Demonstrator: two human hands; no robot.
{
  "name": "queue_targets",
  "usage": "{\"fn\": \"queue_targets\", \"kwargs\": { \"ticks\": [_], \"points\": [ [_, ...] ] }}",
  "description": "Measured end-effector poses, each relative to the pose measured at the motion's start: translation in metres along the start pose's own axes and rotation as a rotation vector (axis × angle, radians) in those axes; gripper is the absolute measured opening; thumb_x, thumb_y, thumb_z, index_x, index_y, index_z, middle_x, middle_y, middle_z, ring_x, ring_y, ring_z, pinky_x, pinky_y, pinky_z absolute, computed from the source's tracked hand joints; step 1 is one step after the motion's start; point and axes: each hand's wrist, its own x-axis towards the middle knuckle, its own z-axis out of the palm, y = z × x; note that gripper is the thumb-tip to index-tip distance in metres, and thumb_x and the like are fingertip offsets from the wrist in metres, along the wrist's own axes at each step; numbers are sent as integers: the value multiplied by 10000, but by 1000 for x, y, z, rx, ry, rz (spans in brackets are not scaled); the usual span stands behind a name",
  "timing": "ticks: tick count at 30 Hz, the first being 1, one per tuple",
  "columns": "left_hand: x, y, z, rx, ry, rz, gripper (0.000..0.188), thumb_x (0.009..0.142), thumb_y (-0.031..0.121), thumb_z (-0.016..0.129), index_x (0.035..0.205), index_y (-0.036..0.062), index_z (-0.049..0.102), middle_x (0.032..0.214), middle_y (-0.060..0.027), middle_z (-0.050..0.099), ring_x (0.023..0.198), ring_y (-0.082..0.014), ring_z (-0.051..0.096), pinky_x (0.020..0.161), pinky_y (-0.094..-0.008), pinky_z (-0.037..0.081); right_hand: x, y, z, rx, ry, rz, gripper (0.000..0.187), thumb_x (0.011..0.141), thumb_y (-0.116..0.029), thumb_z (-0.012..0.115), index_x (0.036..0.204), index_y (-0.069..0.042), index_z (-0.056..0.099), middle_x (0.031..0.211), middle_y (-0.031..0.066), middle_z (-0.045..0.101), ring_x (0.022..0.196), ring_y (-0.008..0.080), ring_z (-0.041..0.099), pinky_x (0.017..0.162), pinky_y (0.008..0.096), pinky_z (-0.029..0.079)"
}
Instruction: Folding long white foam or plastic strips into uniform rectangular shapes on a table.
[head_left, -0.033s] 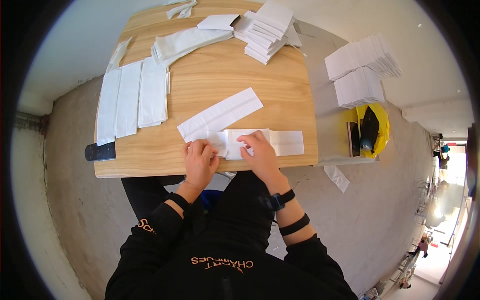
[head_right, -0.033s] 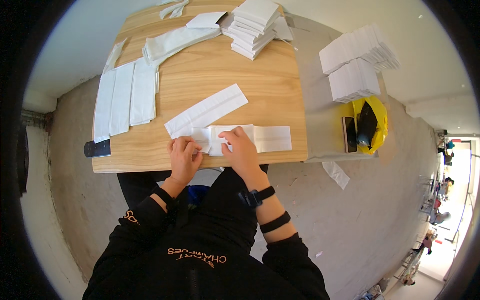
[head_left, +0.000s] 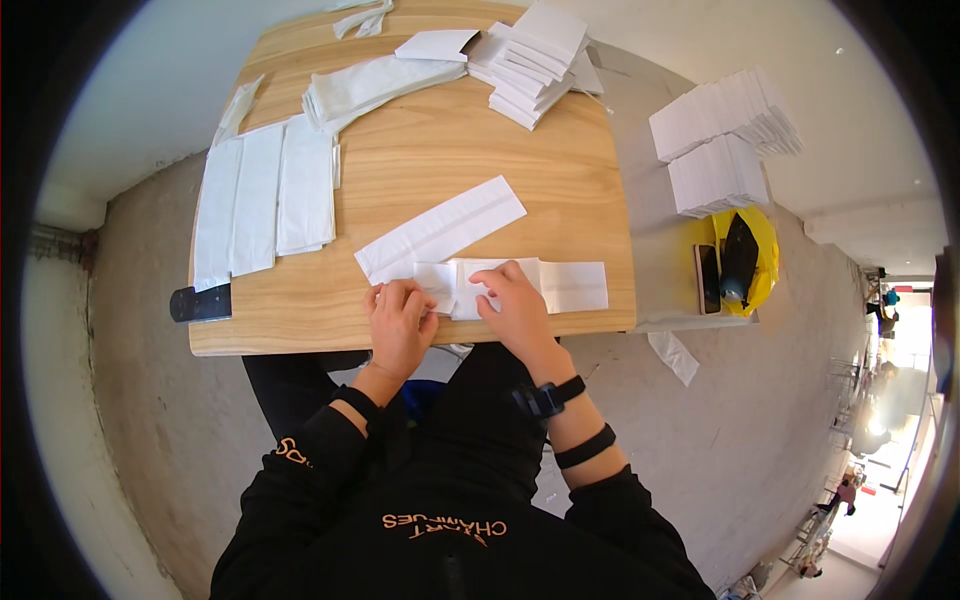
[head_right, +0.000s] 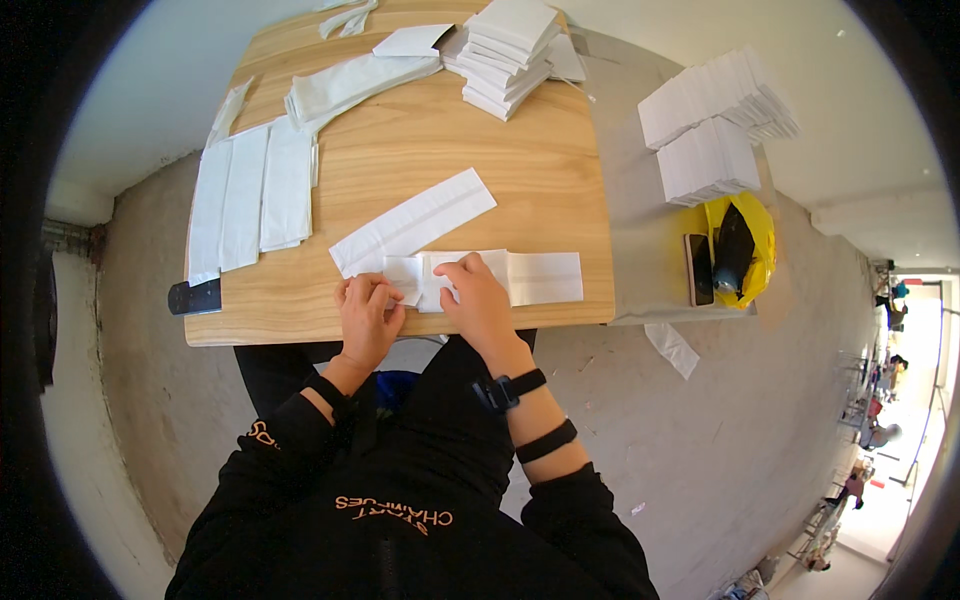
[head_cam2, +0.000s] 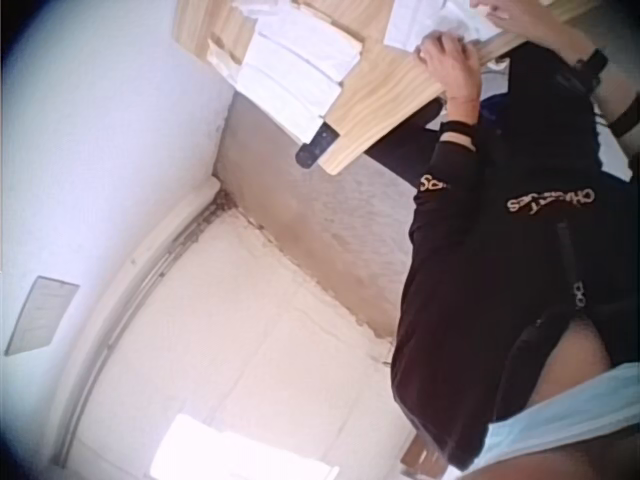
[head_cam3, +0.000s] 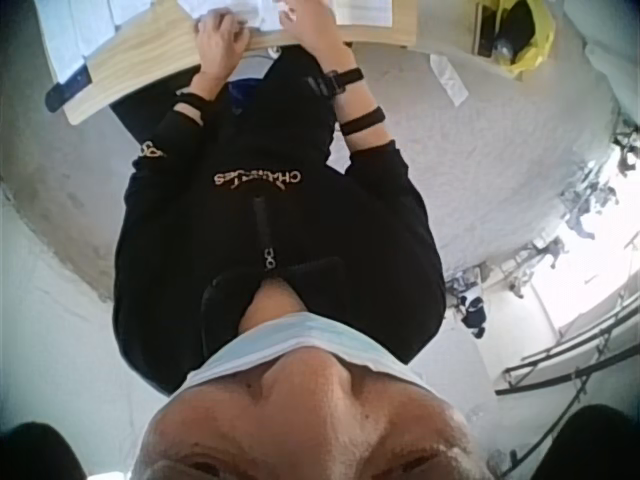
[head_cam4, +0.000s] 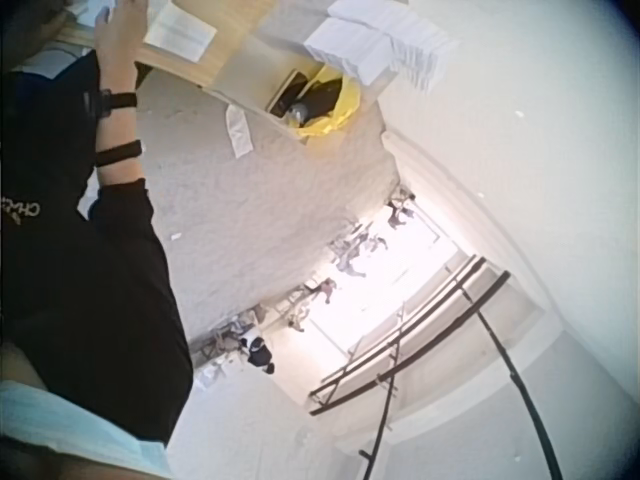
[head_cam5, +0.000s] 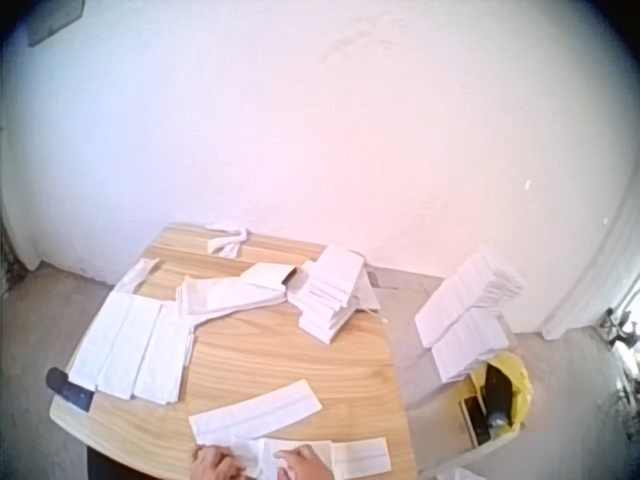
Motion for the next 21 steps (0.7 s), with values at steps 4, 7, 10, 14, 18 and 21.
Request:
{"fn": "queue_targets", "kwargs": {
  "ticks": [4, 7, 10, 14, 18, 21],
  "points": [
    [-3, -8, -3, -70, -29, -27, 217, 661, 43, 695, 837, 109, 587, 962, -64, 554, 948, -258, 528, 908, -409, 345, 5, 11, 14, -98, -18, 15, 283, 749, -47, 630, 1024, -112, 629, 934, 97, 534, 846, 286, 584, 695, 382, 484],
    [-3, -13, -12, -151, 6, -133, 207, 684, 5, 671, 855, 78, 580, 953, -90, 558, 930, -285, 539, 845, -397, 401, 5, 12, 16, -122, -22, 28, 308, 739, -46, 630, 1040, -112, 625, 939, 100, 528, 874, 295, 575, 706, 392, 485],
    [-4, -22, -26, -305, 46, -366, 145, 778, 44, 673, 852, 4, 554, 873, -138, 554, 784, -307, 541, 704, -373, 450, 5, 14, 14, -138, -16, 6, 313, 754, -67, 644, 1063, -109, 623, 937, 92, 524, 829, 274, 581, 694, 365, 488],
    [-12, -31, -40, -389, -50, -581, 171, 827, 94, 668, 841, -26, 548, 776, -131, 527, 714, -243, 510, 672, -325, 428, 6, 5, 10, -171, -38, -31, 378, 739, -137, 703, 1107, -114, 620, 937, 105, 516, 875, 285, 567, 710, 387, 485],
    [-4, -15, -46, -463, -12, -476, 171, 812, 82, 670, 830, -23, 535, 778, -137, 519, 708, -253, 504, 659, -330, 421, 6, 2, 11, -178, -44, -39, 427, 728, -185, 737, 1131, -114, 619, 930, 108, 507, 867, 284, 561, 704, 381, 485],
    [14, 4, -53, -423, -34, -337, 176, 797, 73, 669, 816, -19, 520, 778, -151, 511, 716, -273, 506, 660, -335, 421, 6, 0, 9, -210, -32, -16, 401, 746, -181, 726, 1128, -115, 625, 899, 105, 507, 830, 265, 565, 689, 358, 484]
  ]
}}
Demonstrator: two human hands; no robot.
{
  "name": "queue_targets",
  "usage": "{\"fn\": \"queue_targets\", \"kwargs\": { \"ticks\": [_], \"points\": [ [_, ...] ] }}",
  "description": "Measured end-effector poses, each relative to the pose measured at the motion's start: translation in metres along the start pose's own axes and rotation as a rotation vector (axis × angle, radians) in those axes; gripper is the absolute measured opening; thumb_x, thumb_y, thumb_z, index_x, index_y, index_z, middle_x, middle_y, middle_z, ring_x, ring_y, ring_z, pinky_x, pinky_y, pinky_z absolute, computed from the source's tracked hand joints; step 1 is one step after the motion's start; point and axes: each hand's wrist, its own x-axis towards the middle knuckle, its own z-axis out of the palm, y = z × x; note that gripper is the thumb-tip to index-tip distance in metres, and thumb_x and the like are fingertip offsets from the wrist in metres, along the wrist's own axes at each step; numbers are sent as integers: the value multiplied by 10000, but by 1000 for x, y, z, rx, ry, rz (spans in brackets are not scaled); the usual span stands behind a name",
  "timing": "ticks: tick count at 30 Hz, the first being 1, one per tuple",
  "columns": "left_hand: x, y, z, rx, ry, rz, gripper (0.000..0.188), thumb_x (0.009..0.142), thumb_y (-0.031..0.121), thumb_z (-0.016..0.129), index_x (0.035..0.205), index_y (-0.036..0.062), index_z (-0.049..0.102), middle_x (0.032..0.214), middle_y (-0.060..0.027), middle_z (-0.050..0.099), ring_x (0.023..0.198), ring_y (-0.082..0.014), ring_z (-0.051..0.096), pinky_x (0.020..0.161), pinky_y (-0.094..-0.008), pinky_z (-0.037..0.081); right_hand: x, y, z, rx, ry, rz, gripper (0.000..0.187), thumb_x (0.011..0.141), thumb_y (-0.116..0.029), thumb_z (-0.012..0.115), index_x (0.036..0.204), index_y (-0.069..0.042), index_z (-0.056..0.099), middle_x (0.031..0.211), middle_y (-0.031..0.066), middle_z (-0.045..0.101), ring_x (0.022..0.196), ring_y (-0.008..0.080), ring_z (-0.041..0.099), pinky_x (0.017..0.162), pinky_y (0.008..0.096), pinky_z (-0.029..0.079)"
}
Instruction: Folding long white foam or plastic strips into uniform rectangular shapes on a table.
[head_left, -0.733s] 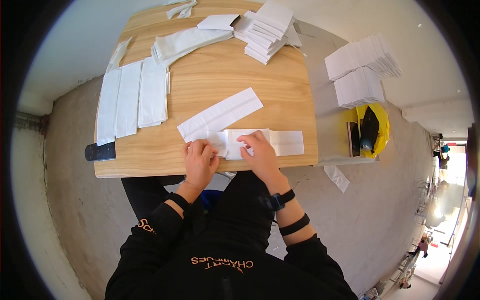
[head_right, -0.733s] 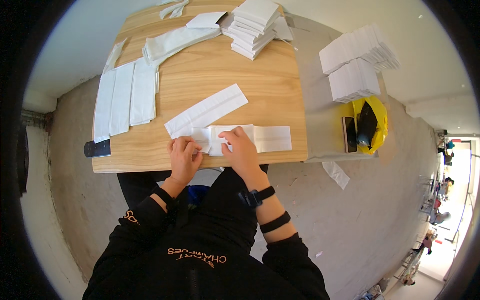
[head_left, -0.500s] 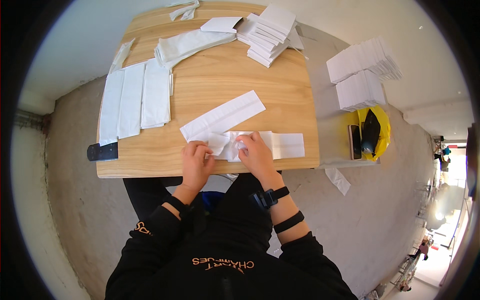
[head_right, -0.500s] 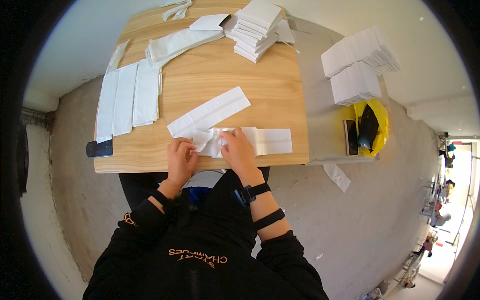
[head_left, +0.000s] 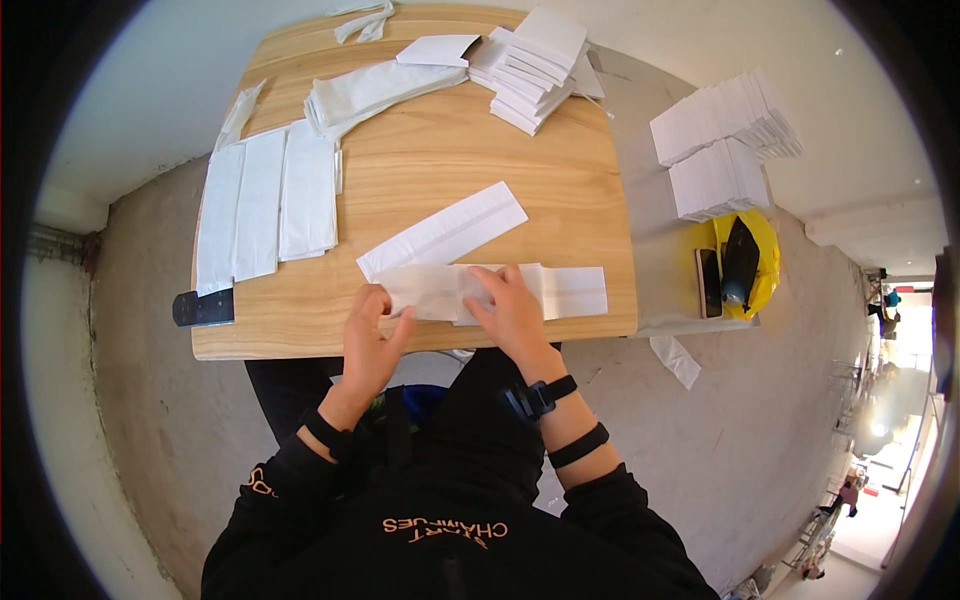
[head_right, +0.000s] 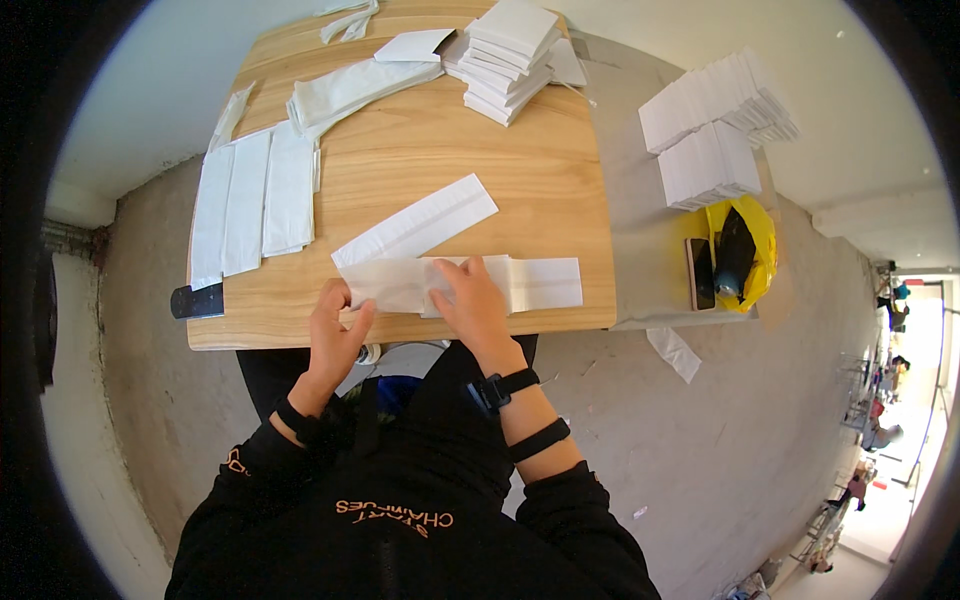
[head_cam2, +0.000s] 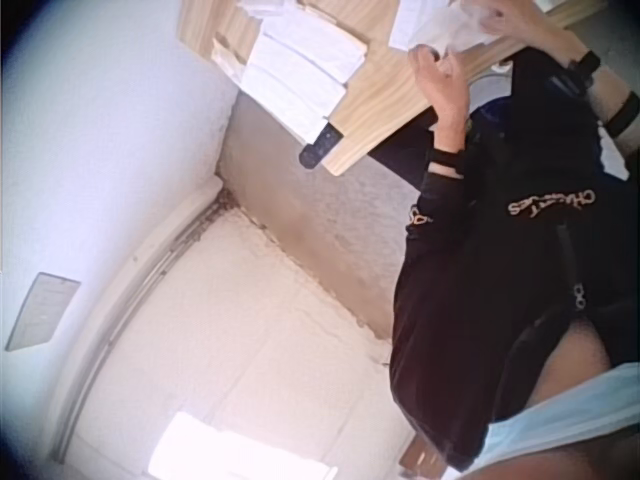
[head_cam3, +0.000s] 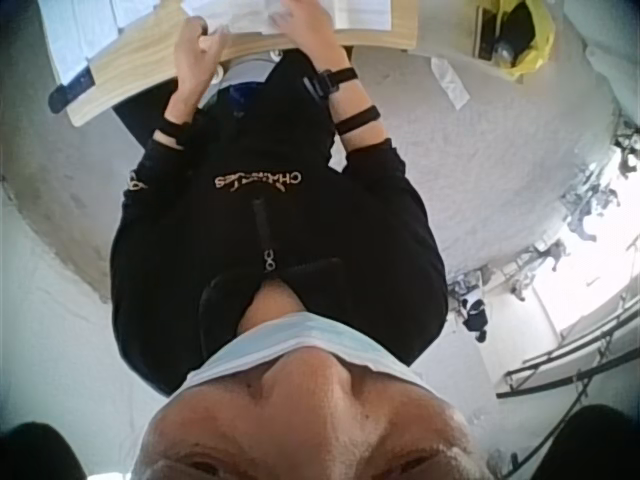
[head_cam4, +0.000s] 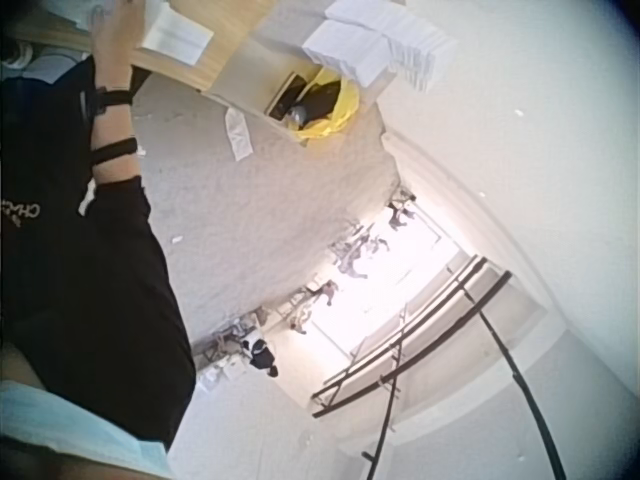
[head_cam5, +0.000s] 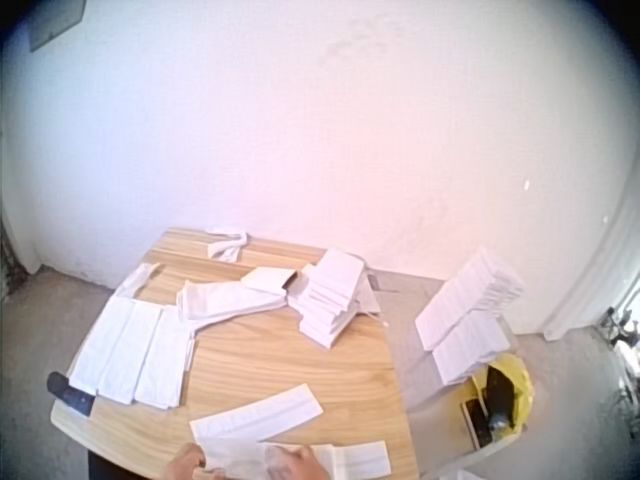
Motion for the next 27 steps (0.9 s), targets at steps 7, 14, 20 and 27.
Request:
{"fn": "queue_targets", "kwargs": {
  "ticks": [7, 14, 20, 27],
  "points": [
    [10, 33, 28, -15, -225, 115, 159, 804, 109, 675, 841, 14, 554, 877, -142, 588, 775, -339, 576, 657, -381, 463, -11, -7, -21, 757, 43, 325, 402, 883, -249, 657, 1201, -24, 558, 1032, 67, 586, 913, 143, 577, 791, 281, 473],
    [-3, 32, 60, 45, -434, 111, 248, 839, 126, 655, 1065, 44, 593, 1111, -135, 613, 971, -352, 606, 797, -399, 495, -22, 3, -15, 739, 105, 356, 528, 867, -294, 674, 1233, 40, 491, 1034, 152, 617, 899, 199, 623, 782, 322, 514],
    [-14, 29, 56, -12, -533, 223, 324, 820, 94, 659, 1133, 54, 588, 1235, -136, 552, 1037, -345, 588, 849, -393, 499, -18, 38, -6, 391, 276, 345, 350, 813, -159, 628, 1135, -30, 577, 841, 159, 648, 777, 254, 642, 701, 357, 499],
    [-12, 4, 30, 119, -332, 192, 263, 787, 34, 661, 1042, 39, 597, 1123, -160, 562, 1037, -357, 560, 880, -396, 468, -4, 39, -19, 90, 222, 327, 325, 830, -164, 621, 1133, -51, 581, 899, 193, 666, 813, 318, 659, 725, 392, 507]
  ]
}}
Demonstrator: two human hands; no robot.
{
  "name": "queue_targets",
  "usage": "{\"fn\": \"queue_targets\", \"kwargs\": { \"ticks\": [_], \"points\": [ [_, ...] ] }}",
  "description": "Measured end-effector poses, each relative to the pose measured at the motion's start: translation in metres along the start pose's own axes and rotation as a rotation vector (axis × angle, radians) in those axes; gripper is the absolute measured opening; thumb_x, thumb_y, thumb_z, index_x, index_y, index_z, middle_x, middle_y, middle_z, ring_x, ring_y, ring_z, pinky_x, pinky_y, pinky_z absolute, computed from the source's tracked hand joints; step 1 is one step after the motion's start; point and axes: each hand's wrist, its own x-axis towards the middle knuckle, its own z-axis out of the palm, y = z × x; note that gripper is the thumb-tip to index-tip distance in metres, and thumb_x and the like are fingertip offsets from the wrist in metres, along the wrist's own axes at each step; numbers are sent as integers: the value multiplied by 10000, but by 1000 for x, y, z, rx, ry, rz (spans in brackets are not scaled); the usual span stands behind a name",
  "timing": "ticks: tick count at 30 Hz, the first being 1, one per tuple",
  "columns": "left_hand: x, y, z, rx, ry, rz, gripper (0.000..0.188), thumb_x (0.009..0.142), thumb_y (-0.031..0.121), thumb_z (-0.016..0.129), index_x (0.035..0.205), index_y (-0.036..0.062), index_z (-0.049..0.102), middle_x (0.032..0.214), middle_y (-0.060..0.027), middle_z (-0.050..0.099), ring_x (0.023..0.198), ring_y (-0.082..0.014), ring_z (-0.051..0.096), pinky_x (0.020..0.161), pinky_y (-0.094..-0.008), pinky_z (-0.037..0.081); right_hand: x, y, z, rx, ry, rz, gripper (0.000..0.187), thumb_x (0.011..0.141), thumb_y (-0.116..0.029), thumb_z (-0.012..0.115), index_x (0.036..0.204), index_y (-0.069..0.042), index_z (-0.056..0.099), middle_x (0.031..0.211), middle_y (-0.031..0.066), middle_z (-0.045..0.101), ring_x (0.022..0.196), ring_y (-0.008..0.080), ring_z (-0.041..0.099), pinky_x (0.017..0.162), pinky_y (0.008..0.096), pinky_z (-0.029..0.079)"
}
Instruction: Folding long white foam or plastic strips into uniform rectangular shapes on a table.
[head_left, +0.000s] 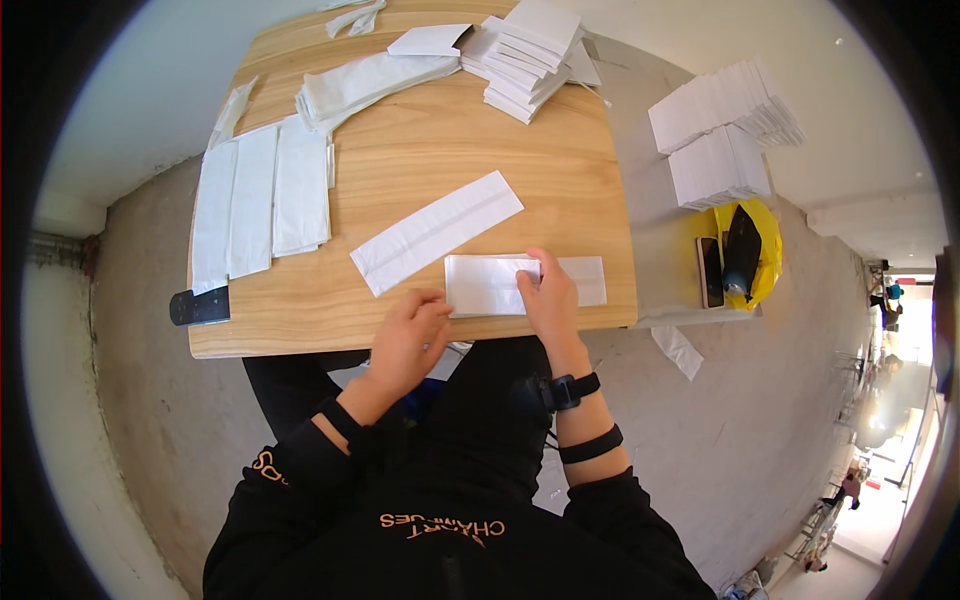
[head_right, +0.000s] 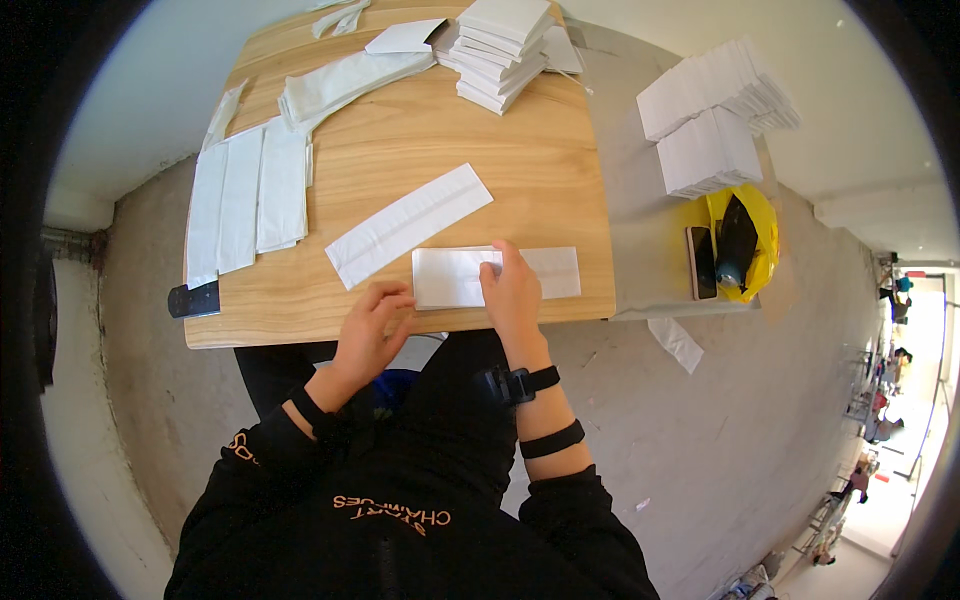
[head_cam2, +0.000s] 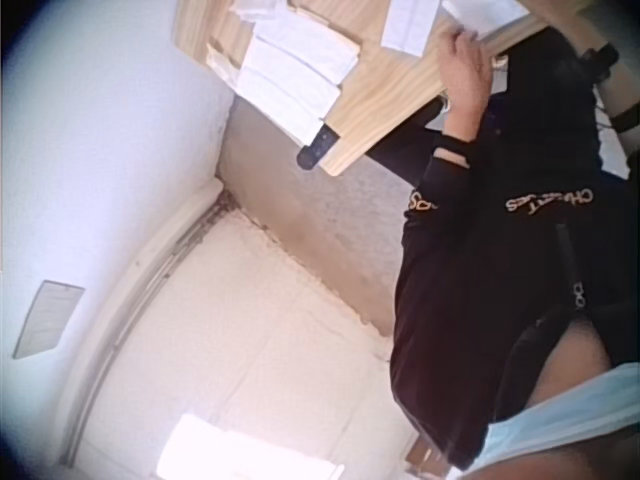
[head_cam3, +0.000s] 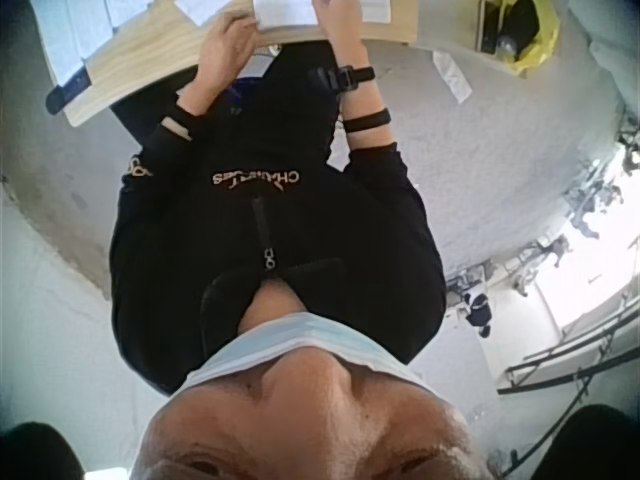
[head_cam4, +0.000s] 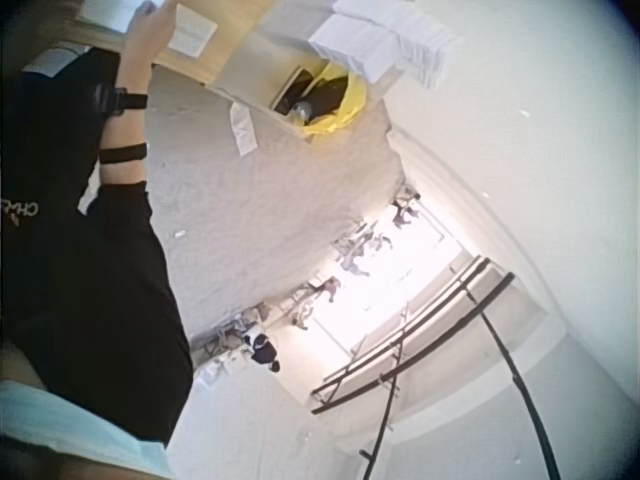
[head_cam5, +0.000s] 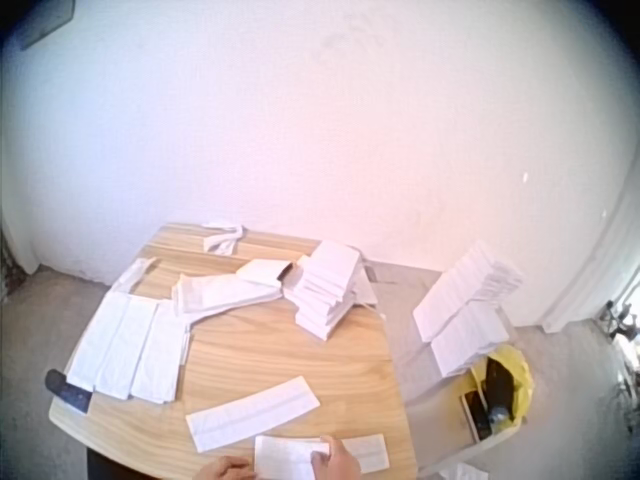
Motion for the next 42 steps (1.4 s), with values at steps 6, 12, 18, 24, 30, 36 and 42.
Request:
{"fn": "queue_targets", "kwargs": {
  "ticks": [6, 12, 18, 24, 30, 36, 42],
  "points": [
    [3, -3, 0, 256, 32, 56, 516, 727, 79, 705, 1200, -1, 516, 1307, -192, 467, 1213, -368, 448, 1014, -452, 365, 12, 1, 0, -118, -8, -47, 340, 836, -164, 624, 1157, -65, 576, 920, 198, 678, 835, 312, 677, 733, 392, 518],
    [21, 7, 17, 412, -139, 173, 789, 769, 254, 701, 1396, -45, 327, 1496, -200, 275, 1414, -337, 220, 1134, -448, 219, 14, -1, 1, -170, -41, -10, 345, 834, -170, 623, 1161, -70, 576, 934, 187, 681, 837, 313, 676, 736, 400, 518],
    [18, -11, 30, 500, -198, 173, 865, 798, 447, 648, 1414, -51, 301, 1517, -200, 243, 1423, -323, 207, 1139, -463, 191, 12, 2, 5, -127, -21, -2, 318, 830, -149, 593, 1138, -71, 579, 972, 175, 667, 887, 345, 639, 752, 436, 496],
    [16, -15, 35, 530, -206, 177, 895, 801, 521, 609, 1420, -45, 297, 1522, -196, 237, 1425, -315, 206, 1139, -468, 186, 10, 18, -3, 5, 158, -32, 347, 786, -82, 650, 1126, -71, 582, 973, 117, 582, 899, 307, 594, 774, 406, 482],
    [15, -19, 34, 540, -207, 186, 890, 803, 533, 597, 1418, -42, 307, 1523, -191, 237, 1424, -316, 205, 1136, -471, 193, -9, 13, -23, -105, 40, -223, 311, 747, -92, 704, 1051, -77, 639, 1001, 117, 515, 973, 286, 540, 821, 373, 460],
    [18, -13, 31, 524, -235, 152, 882, 803, 516, 614, 1417, -39, 311, 1526, -186, 229, 1426, -320, 196, 1135, -482, 188, -2, 24, -28, -26, -24, -172, 308, 741, -118, 714, 1039, -77, 644, 1008, 125, 523, 947, 287, 548, 819, 367, 461],
    [21, -40, 2, 620, -54, 18, 884, 830, 503, 602, 1443, -31, 256, 1532, -194, 203, 1428, -336, 176, 1134, -496, 171, 40, 12, -21, -82, 38, -124, 281, 764, -141, 693, 1025, -67, 621, 936, 132, 557, 944, 312, 554, 798, 390, 470]
  ]
}}
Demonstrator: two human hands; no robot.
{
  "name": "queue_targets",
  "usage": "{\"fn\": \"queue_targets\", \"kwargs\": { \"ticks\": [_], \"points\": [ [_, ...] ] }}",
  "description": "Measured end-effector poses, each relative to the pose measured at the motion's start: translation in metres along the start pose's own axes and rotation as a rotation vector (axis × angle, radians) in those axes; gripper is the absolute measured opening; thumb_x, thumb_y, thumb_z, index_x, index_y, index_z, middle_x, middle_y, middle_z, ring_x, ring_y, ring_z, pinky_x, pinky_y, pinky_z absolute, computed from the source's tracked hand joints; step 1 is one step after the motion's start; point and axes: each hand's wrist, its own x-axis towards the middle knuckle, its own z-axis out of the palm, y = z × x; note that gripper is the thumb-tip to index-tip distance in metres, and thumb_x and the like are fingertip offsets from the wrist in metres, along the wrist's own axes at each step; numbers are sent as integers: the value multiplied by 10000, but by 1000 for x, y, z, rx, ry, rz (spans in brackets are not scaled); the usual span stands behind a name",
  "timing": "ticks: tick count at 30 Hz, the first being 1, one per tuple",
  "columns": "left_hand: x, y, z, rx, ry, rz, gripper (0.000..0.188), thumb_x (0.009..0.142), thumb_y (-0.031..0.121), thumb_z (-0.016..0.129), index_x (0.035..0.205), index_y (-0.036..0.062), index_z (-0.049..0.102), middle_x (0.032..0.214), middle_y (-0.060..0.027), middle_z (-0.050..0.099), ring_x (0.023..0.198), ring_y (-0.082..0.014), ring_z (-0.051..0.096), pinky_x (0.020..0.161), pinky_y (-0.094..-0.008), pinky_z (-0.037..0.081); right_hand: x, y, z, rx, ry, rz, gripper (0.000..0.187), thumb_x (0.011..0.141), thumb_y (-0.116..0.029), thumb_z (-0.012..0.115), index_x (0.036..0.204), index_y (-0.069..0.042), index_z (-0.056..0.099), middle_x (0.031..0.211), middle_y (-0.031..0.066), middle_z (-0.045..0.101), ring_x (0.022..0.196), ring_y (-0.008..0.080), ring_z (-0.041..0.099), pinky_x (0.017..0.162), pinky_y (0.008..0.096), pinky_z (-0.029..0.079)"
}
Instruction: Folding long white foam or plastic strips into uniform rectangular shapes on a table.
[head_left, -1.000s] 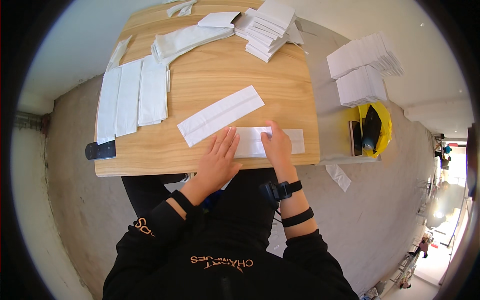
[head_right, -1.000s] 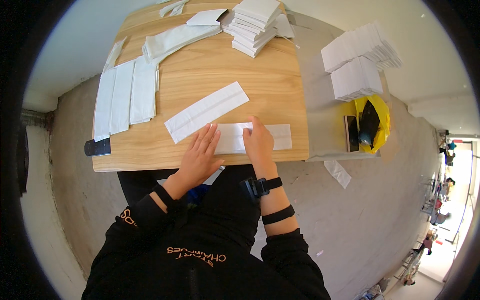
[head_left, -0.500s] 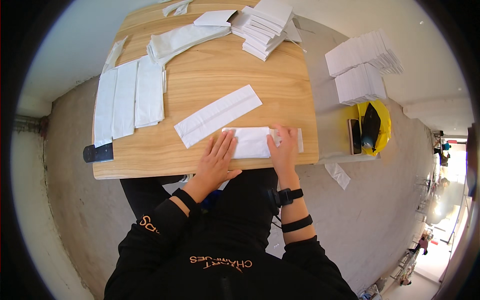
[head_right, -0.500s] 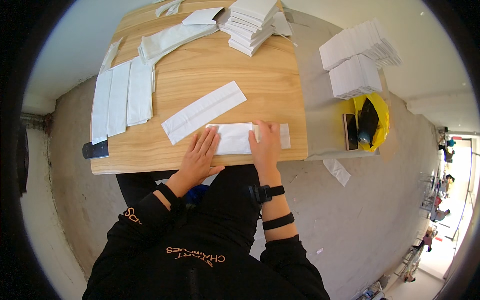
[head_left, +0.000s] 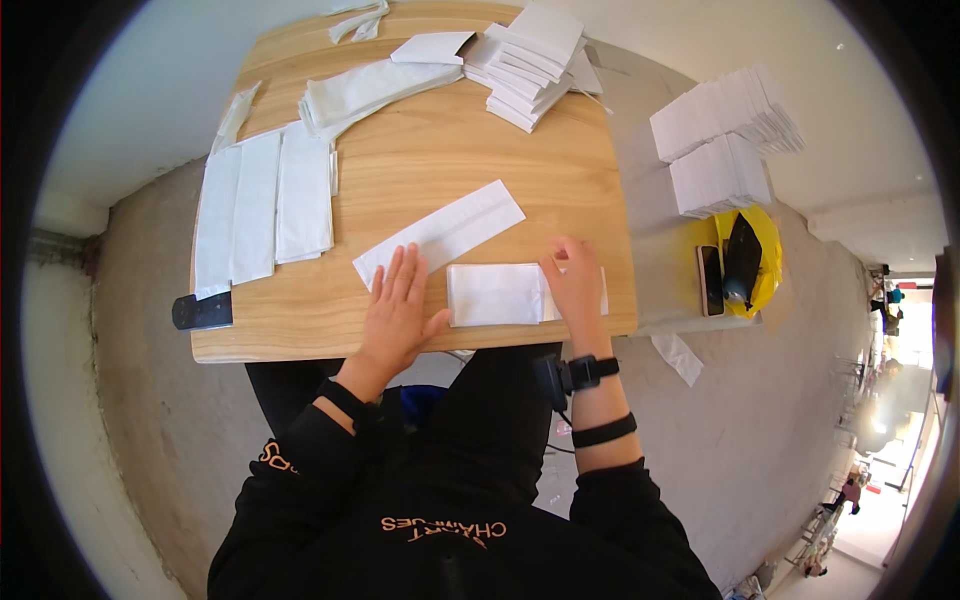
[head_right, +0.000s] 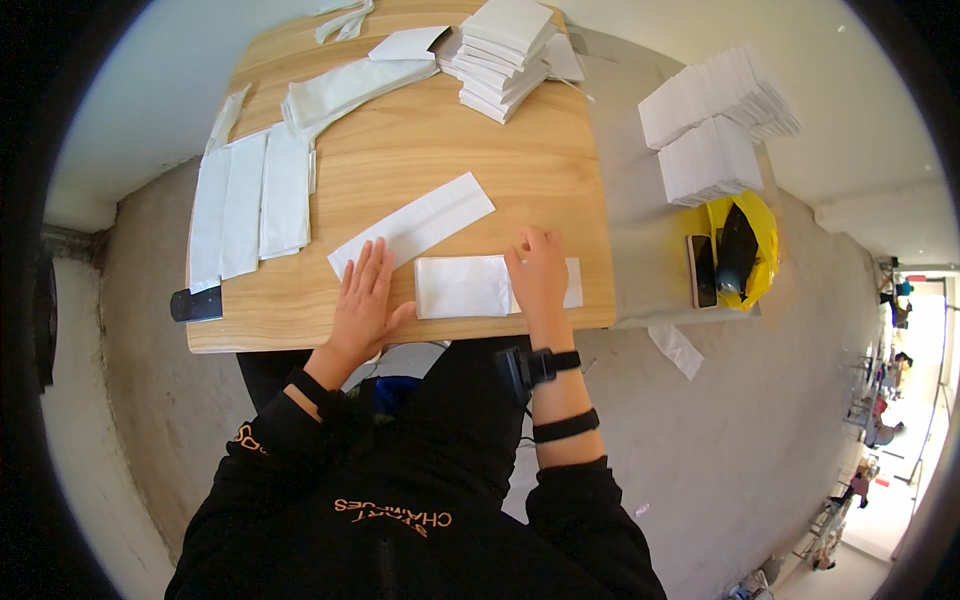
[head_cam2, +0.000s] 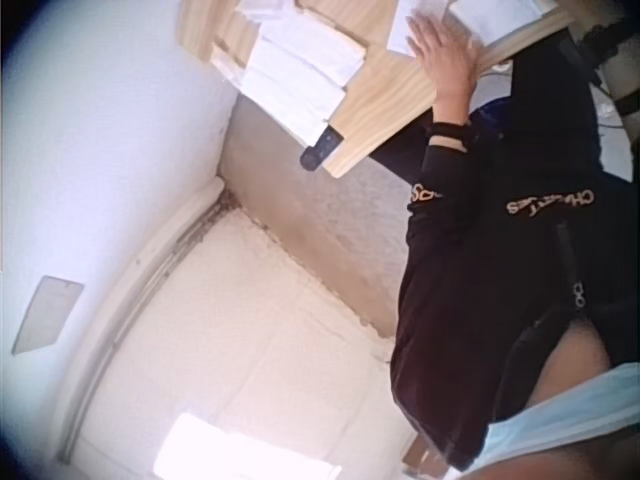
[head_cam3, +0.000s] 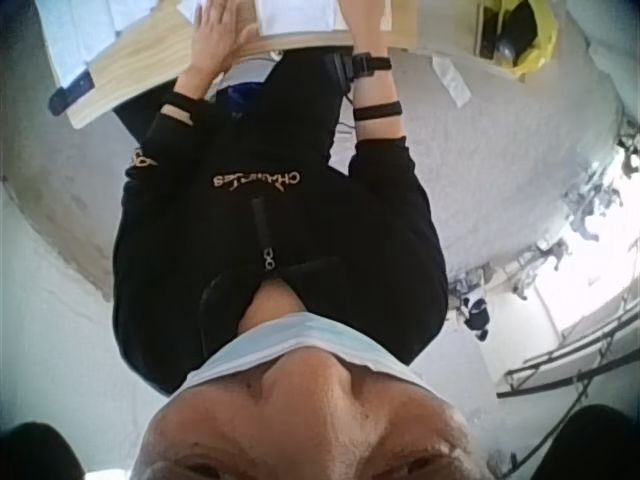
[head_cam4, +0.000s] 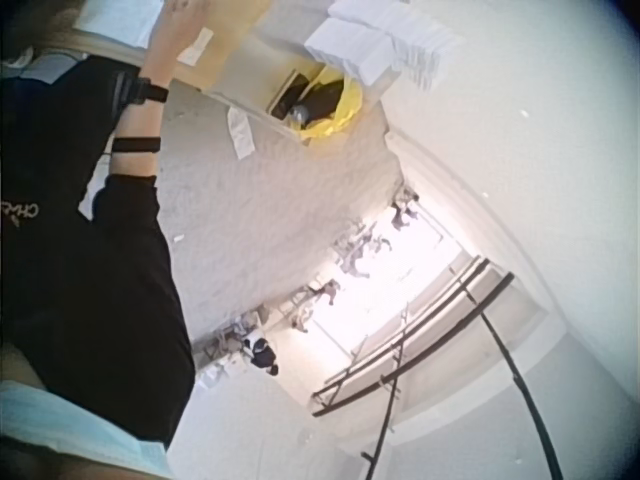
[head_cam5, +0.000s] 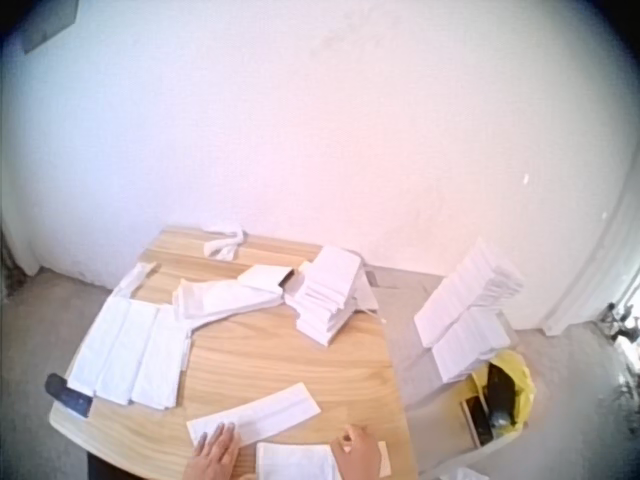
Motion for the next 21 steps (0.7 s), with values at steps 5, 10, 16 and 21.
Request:
{"fn": "queue_targets", "kwargs": {
  "ticks": [5, 10, 16, 21],
  "points": [
    [-24, -18, -6, -23, -72, -4, 889, 843, 513, 580, 1454, -26, 226, 1534, -200, 191, 1432, -338, 163, 1133, -499, 163, 46, -8, 45, -87, 21, 28, 320, 748, -183, 711, 1011, -40, 599, 989, 146, 592, 1001, 319, 558, 819, 407, 478],
    [-30, -22, -6, -20, -83, 11, 901, 836, 526, 582, 1455, -24, 227, 1537, -196, 188, 1435, -329, 160, 1134, -497, 159, 72, -12, 63, -77, -86, 155, 357, 728, -216, 717, 1010, -11, 639, 862, 161, 665, 790, 303, 632, 753, 381, 510],
    [-35, -31, -9, -8, -114, -36, 899, 828, 500, 601, 1462, -12, 223, 1541, -176, 197, 1436, -312, 169, 1135, -496, 158, 79, -16, 61, 315, -284, 351, 212, 743, -228, 708, 813, -30, 675, 753, 98, 667, 800, 210, 653, 684, 346, 490],
    [-51, -50, -23, -30, -84, 6, 873, 835, 494, 597, 1464, 7, 238, 1534, -172, 227, 1427, -322, 196, 1131, -510, 157, 43, -56, 33, 674, -376, 321, 226, 797, -253, 710, 855, -39, 666, 773, 31, 651, 764, 131, 621, 601, 266, 424]
  ]
}}
